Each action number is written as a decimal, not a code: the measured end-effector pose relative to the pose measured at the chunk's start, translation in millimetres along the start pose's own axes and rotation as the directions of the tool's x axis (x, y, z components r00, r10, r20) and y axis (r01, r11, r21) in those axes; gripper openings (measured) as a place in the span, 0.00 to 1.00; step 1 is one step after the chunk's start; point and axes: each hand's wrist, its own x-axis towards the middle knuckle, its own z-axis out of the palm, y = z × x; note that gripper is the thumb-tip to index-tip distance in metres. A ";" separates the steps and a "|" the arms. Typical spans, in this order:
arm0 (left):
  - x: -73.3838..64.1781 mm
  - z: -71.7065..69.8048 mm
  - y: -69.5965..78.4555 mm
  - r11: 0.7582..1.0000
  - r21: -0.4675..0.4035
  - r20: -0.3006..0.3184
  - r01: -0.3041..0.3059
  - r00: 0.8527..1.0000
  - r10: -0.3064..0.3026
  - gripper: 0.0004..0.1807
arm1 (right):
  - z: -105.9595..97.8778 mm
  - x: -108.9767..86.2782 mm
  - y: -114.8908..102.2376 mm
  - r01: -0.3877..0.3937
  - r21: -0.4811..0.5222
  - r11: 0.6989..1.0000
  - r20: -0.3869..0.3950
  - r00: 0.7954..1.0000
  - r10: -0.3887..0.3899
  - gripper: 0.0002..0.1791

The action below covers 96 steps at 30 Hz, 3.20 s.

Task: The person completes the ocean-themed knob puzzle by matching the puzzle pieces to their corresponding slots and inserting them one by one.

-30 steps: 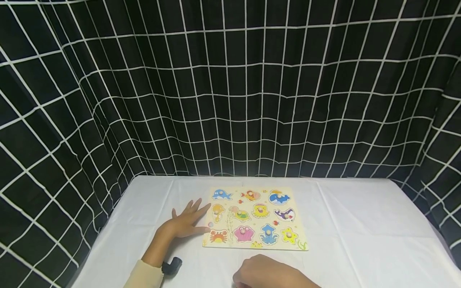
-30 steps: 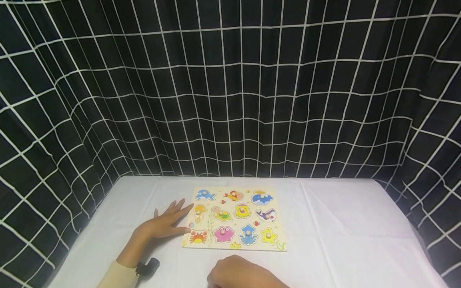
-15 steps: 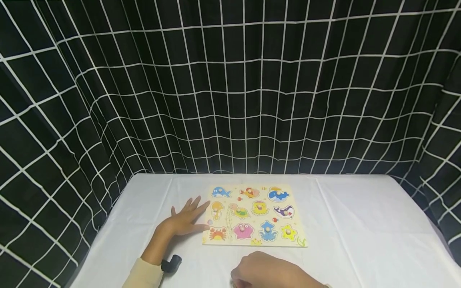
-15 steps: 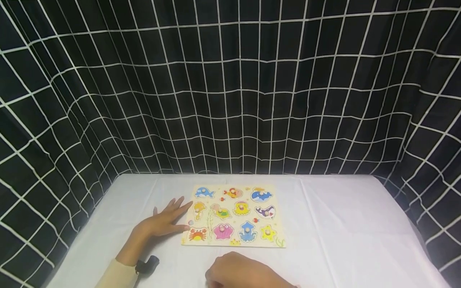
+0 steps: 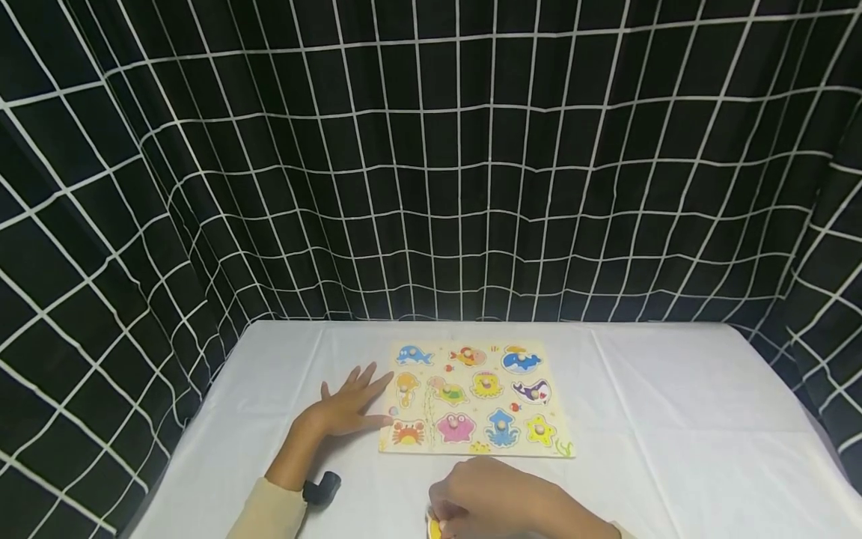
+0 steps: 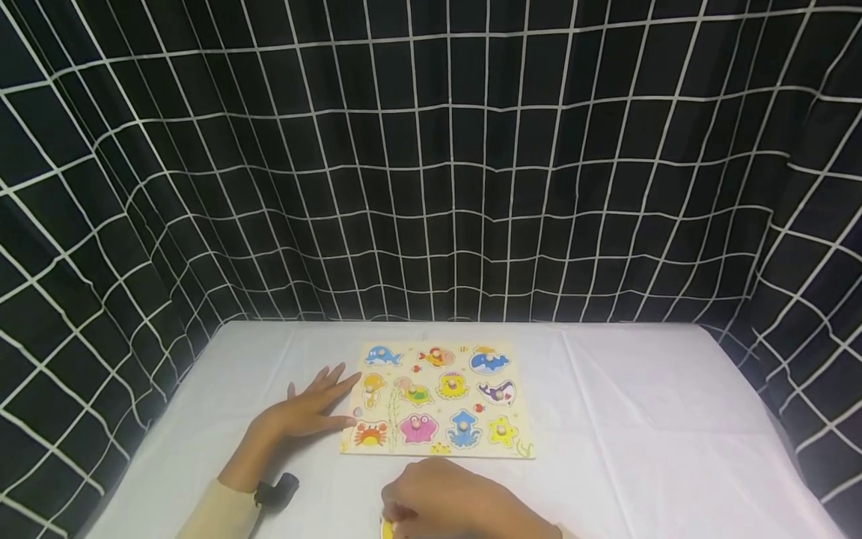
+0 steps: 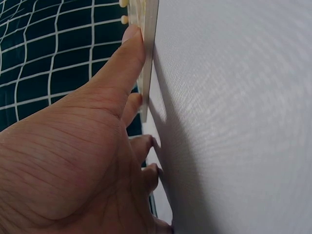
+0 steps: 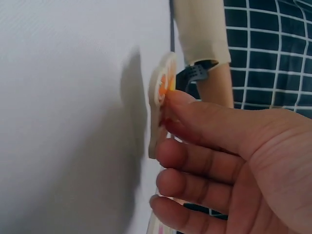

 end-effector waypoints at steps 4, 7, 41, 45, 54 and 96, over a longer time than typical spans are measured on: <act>2.1 0.6 -0.7 1.000 0.001 -0.003 0.009 1.000 -0.009 0.47 | 0.1 1.9 5.8 0.012 -0.016 1.000 -0.047 0.999 -0.012 0.06; 3.1 0.9 -0.7 1.000 -0.003 -0.006 0.012 1.000 -0.012 0.47 | 0.7 3.1 9.3 0.015 -0.022 1.000 -0.067 0.998 -0.017 0.05; 1.2 0.9 0.9 1.000 0.019 0.010 0.022 1.000 -0.023 0.45 | 14.0 9.2 1.7 -0.058 -0.146 0.988 -0.148 0.988 0.037 0.08; 0.3 -0.6 2.6 1.000 0.019 0.018 0.021 1.000 -0.022 0.44 | 14.2 8.9 0.5 -0.057 -0.134 0.989 -0.149 0.988 0.037 0.05; 1.8 0.0 2.4 0.999 0.018 0.019 0.027 0.999 -0.027 0.42 | 9.8 8.6 -1.4 -0.043 -0.166 0.985 -0.177 0.984 0.013 0.12; 1.2 -1.2 1.1 1.000 0.010 0.020 0.018 1.000 -0.018 0.40 | -25.9 80.2 30.4 -0.058 -0.397 0.916 -0.237 0.971 -0.041 0.11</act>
